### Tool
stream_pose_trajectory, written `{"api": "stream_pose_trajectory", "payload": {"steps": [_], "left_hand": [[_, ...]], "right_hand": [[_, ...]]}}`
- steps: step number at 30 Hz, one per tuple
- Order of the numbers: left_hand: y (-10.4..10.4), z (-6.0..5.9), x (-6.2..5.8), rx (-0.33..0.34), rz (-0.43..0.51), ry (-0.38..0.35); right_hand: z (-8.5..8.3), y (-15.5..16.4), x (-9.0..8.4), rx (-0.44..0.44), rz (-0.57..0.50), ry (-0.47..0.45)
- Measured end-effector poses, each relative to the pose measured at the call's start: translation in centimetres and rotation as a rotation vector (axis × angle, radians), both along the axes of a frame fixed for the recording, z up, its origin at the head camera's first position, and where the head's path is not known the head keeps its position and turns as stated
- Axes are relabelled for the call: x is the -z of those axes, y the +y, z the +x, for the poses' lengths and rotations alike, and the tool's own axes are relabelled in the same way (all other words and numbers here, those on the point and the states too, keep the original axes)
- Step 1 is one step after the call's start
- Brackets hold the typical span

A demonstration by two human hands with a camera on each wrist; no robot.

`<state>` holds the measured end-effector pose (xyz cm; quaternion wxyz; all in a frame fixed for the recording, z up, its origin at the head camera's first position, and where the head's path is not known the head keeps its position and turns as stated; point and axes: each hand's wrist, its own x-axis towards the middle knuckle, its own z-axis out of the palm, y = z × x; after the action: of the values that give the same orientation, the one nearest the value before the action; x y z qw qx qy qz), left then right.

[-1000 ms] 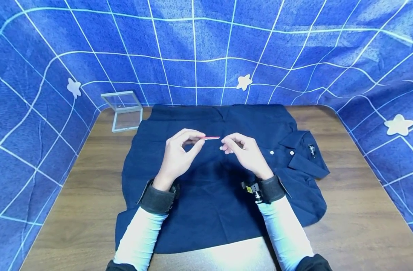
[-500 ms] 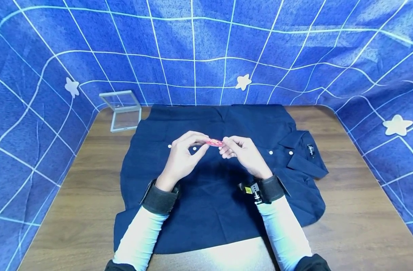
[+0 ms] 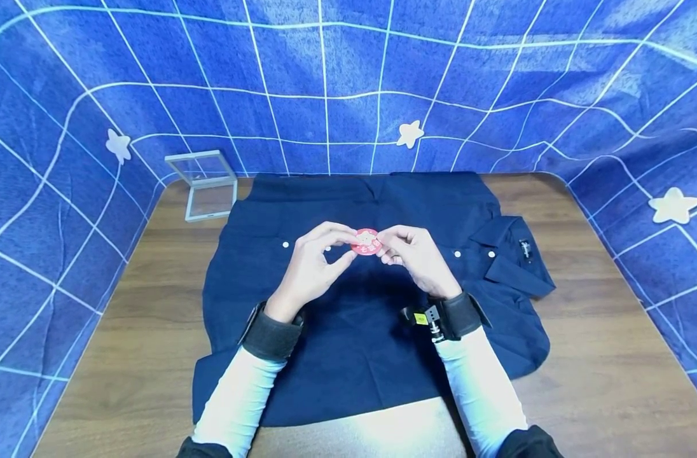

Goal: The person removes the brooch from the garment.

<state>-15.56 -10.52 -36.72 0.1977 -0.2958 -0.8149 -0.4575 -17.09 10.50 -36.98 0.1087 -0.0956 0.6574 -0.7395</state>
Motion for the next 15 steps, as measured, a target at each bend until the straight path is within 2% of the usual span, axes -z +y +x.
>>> {"api": "stream_pose_trajectory", "payload": {"steps": [7, 15], "left_hand": [[0.01, -0.20, 0.11, -0.007, 0.010, -0.044], [-0.65, -0.29, -0.02, -0.050, -0.031, -0.167]], "right_hand": [[-0.25, 0.05, 0.27, 0.034, 0.004, 0.013], [-0.32, 0.29, 0.50, 0.055, 0.074, 0.060]]}}
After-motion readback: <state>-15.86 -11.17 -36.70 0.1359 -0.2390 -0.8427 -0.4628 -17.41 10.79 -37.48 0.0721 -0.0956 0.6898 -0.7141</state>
